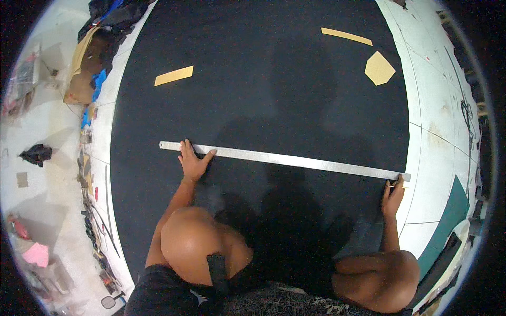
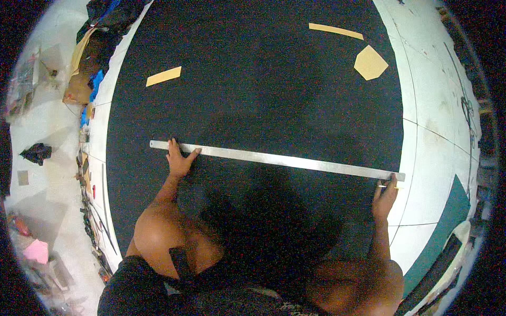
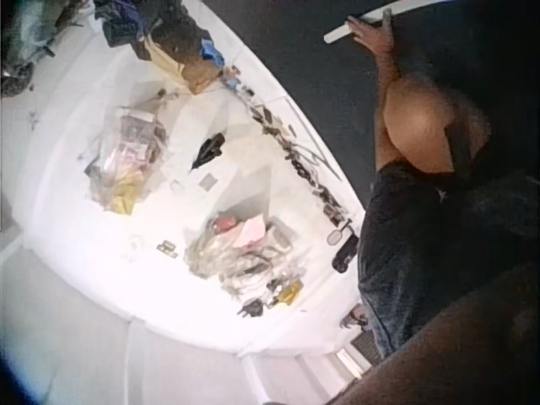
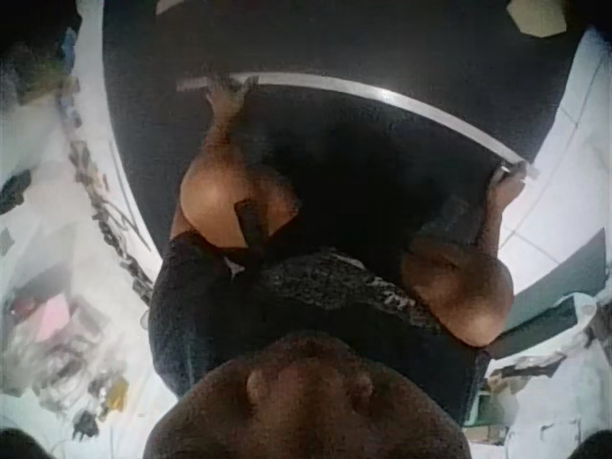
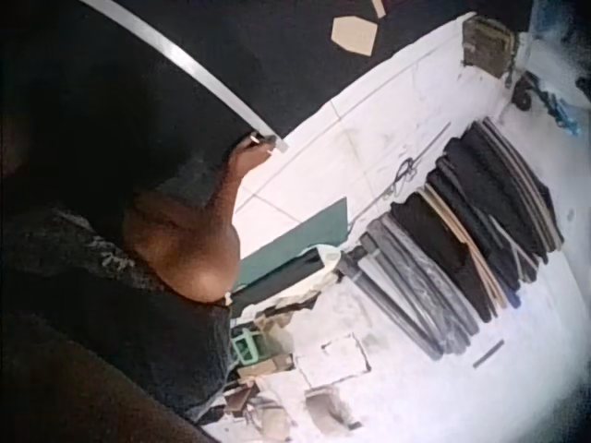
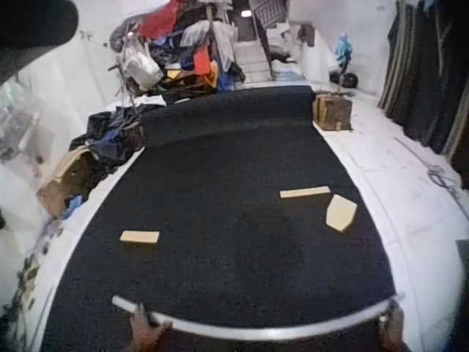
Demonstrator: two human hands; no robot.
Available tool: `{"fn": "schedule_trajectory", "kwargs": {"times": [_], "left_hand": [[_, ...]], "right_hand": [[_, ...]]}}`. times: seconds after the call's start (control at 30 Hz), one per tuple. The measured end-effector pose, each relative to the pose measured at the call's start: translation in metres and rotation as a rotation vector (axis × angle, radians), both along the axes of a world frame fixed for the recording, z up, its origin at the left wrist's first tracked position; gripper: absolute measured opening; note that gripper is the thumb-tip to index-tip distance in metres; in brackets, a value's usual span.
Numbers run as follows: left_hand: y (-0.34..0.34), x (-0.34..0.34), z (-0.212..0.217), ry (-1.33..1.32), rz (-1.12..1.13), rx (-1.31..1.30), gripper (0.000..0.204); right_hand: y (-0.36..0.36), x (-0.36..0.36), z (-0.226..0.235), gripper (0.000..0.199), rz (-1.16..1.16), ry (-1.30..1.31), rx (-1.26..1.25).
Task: The person uses a straight edge and a piece of chalk to mark grid lines and patterns onto a large piece of dark fabric spread on the floor.
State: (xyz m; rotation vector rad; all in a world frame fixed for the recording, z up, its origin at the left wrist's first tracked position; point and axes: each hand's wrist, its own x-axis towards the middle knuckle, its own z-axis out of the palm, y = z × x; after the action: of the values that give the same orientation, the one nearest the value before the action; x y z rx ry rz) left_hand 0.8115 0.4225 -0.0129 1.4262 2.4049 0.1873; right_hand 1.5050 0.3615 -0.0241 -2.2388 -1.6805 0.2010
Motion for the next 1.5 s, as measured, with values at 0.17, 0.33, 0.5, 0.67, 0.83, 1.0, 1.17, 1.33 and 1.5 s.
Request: {"fn": "schedule_trajectory", "kwargs": {"times": [0.17,0.33,0.5,0.67,0.83,1.0,1.17,1.33,1.5], "left_hand": [[0.027,-0.001,0.001,-0.057,-0.029,0.081,0.122],[0.023,0.002,0.005,0.028,0.101,0.107,0.125],[0.026,-0.003,-0.003,0.028,0.068,0.075,0.127],[0.027,-0.036,-0.031,0.140,-0.035,0.121,0.121],[0.016,-0.051,-0.024,0.230,0.007,0.032,0.115],[0.022,-0.034,-0.029,0.145,0.017,-0.077,0.120],[0.029,-0.024,-0.026,0.122,0.054,-0.160,0.119],[0.028,-0.031,-0.027,0.135,0.048,-0.139,0.119],[0.028,-0.038,-0.026,0.130,0.018,-0.115,0.118]], "right_hand": [[0.008,0.013,-0.004,0.058,-0.010,0.017,-0.012],[0.012,0.008,0.000,0.059,-0.015,0.031,-0.045],[0.011,0.005,0.002,0.058,-0.051,0.019,-0.014],[0.007,-0.006,-0.006,0.050,-0.087,0.096,0.177],[0.017,-0.017,-0.007,0.035,-0.057,0.027,0.149],[0.007,-0.002,0.005,0.025,-0.091,-0.033,0.068],[0.003,-0.004,0.006,0.040,-0.110,-0.123,-0.030],[0.002,-0.007,0.005,0.040,-0.114,-0.195,-0.098],[0.004,-0.012,0.010,0.031,-0.111,-0.151,-0.109]]}}
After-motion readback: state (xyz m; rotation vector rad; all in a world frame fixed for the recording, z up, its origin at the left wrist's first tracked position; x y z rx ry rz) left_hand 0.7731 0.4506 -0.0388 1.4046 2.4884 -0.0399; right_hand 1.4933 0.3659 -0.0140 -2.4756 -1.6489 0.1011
